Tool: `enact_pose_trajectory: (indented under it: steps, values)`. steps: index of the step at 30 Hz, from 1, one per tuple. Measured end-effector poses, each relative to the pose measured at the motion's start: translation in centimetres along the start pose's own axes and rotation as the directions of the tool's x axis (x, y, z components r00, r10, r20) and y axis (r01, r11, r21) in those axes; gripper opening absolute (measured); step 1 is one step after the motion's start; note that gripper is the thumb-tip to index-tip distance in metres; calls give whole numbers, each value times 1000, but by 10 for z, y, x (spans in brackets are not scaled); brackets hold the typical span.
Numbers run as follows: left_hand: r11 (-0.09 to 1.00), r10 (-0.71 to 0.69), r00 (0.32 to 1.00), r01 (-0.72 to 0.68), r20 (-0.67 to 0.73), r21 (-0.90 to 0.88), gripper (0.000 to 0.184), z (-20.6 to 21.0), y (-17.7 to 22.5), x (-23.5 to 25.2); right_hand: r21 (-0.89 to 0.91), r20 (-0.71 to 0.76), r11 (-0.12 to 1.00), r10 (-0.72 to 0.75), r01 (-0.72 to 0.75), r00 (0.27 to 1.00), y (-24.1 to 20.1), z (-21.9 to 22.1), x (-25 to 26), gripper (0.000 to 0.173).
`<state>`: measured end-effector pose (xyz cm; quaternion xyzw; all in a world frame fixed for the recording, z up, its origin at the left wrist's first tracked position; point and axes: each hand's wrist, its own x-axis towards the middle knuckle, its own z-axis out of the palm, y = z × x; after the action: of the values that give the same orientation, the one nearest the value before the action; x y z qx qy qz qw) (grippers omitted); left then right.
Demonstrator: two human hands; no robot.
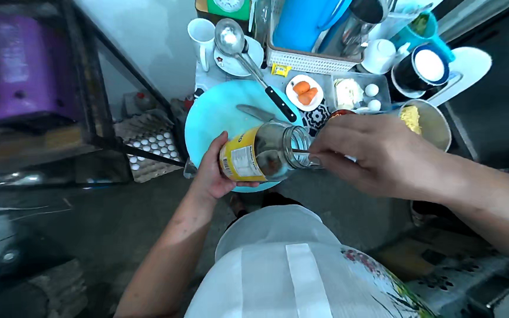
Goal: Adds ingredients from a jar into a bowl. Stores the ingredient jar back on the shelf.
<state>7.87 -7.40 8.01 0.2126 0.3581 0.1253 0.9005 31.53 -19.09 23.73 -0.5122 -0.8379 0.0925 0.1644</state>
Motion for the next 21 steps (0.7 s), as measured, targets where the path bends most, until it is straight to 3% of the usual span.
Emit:
enact_pose_trajectory:
  steps: [4, 7, 10, 14, 21]
  values:
    - [1000, 11, 1000, -11, -21, -21, 68, -6, -7, -3, 254, -30, 926, 297, -280, 954, 7, -5, -1, 11]
    - [998, 23, 1000, -23, -2, -57, 68, -10, -12, -2, 354, -51, 861, 408, -366, 911, 6, -12, -6, 7]
    - [996, 4, 1000, -6, -30, -85, 67, -9, -18, 2, 346, -114, 890, 354, -297, 928, 5, -14, -16, 6]
    - [995, -17, 999, 12, -47, -98, 69, -4, -26, 12, 163, -214, 971, 206, -173, 955, 10, -8, -32, 11]
    - [995, -48, 998, 43, -48, -92, 68, 12, -33, 23, 314, -211, 894, 395, -321, 894, 18, -9, -56, 8]
